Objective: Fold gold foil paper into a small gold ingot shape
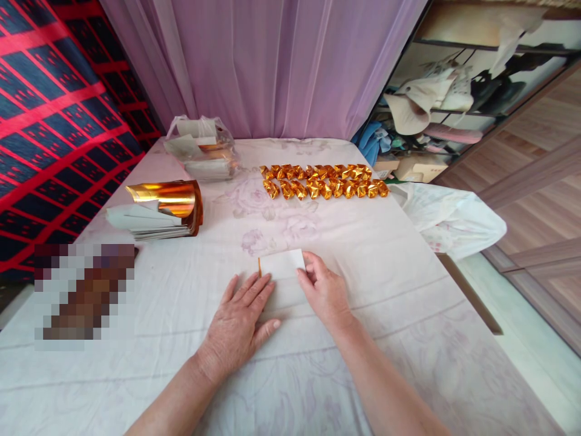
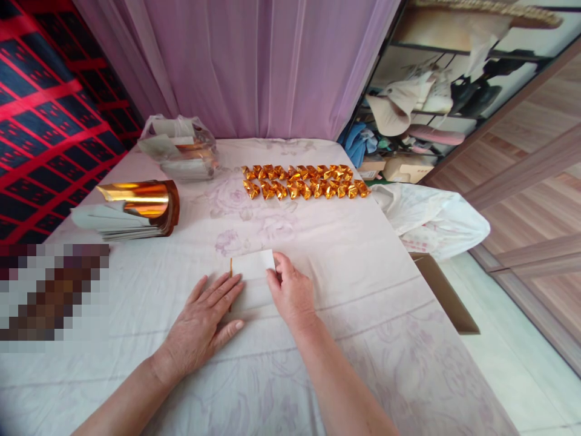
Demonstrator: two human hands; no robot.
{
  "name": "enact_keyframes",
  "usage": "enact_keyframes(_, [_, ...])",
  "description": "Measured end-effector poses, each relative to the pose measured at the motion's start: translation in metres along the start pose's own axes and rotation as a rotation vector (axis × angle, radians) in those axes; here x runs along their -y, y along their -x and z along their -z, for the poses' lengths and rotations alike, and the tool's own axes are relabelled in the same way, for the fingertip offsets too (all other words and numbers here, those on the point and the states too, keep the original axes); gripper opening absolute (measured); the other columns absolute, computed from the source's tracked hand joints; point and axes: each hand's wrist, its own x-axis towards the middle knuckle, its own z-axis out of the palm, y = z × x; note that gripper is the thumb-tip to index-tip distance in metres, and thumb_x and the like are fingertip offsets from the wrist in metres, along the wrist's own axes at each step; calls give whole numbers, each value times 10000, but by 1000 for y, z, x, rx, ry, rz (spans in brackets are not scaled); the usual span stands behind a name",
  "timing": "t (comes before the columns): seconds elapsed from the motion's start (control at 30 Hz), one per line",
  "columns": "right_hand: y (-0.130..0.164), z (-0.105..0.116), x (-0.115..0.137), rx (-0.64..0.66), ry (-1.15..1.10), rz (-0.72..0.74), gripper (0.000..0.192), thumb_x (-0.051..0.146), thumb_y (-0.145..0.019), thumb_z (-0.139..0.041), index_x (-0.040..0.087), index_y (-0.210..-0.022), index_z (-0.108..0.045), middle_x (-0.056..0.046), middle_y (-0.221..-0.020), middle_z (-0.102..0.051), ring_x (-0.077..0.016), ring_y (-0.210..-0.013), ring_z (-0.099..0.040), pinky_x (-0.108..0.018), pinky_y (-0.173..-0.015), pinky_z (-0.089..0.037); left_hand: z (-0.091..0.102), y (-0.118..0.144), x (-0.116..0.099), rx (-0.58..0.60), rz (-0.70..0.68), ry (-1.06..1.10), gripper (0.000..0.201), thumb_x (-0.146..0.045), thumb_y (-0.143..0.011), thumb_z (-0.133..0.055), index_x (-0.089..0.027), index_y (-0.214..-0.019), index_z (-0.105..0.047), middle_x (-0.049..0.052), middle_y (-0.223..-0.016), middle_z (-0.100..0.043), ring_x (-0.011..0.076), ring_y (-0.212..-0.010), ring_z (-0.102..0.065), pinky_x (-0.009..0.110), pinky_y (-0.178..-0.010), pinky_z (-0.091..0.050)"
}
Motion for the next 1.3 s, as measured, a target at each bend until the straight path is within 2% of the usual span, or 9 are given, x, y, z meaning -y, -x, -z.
enact_keyframes(0.2, [1, 6, -4, -41, -178, 24, 365, 246, -871, -518, 205, -1229, -575, -85, -1068, -735, -146, -630, -655, -279, -646, -549, -4, 1, -1, -13, 15, -35, 574, -494, -952, -501, -203, -1446, -459, 104, -1497, -489, 285, -1406, -408, 546, -1200, -175])
enact_keyframes(0.4, [6, 21, -11, 127, -314, 56, 438, 69, -763, -452, 206, -1152, -599, -68, -1104, -705, -111, -659, -665, -223, -572, -531, -4, 0, -2, -18, 26, -55, 549, -472, -949, -515, -199, -1425, -485, 91, -1493, -497, 310, -1397, -411, 565, -1187, -195])
enact_keyframes(0.47, [7, 27, -13, 188, -350, 139, 483, 12, -716, -404, 209, -1104, -615, -73, -1181, -673, -112, -767, -688, -234, -654, -556, -4, 0, -3, -19, 35, -51, 540, -466, -949, -517, -209, -1423, -490, 85, -1487, -505, 313, -1394, -413, 572, -1185, -197])
enact_keyframes(0.57, [7, 34, -16, 289, -305, 241, 551, -35, -676, -379, 228, -1078, -647, -72, -1277, -633, -154, -1094, -651, -304, -861, -557, -4, 0, -3, -24, 46, -37, 526, -458, -947, -521, -224, -1418, -498, 80, -1480, -514, 308, -1396, -410, 571, -1189, -192])
enact_keyframes(0.67, [8, 39, -16, 354, -252, 293, 571, -45, -716, -392, 243, -1133, -655, -71, -1346, -599, -164, -1220, -590, -367, -1001, -507, -4, 0, -3, -23, 52, -26, 515, -441, -946, -527, -225, -1413, -504, 77, -1482, -513, 305, -1396, -408, 571, -1191, -189])
enact_keyframes(0.77, [9, 40, -16, 360, -217, 321, 550, -29, -767, -423, 262, -1170, -660, -63, -1364, -589, -167, -1240, -579, -387, -1052, -481, -4, -1, -3, -29, 57, -18, 498, -427, -945, -533, -228, -1401, -516, 77, -1473, -522, 307, -1387, -419, 576, -1185, -202])
enact_keyframes(0.97, [7, 39, -18, 337, -187, 354, 439, 20, -850, -448, 243, -1145, -684, -77, -1305, -622, -174, -1190, -610, -376, -1017, -517, -3, -2, -3, -39, 61, -25, 457, -400, -961, -510, -228, -1384, -534, 81, -1447, -548, 314, -1363, -448, 589, -1166, -242])
enact_keyframes(1.3, [8, 38, -15, 320, -74, 413, 495, 12, -834, -442, 225, -1227, -653, -92, -1300, -614, -193, -1180, -603, -383, -1018, -522, -2, -3, -4, -68, 62, -61, 426, -374, -958, -521, -222, -1352, -568, 83, -1399, -593, 336, -1322, -488, 612, -1143, -265])
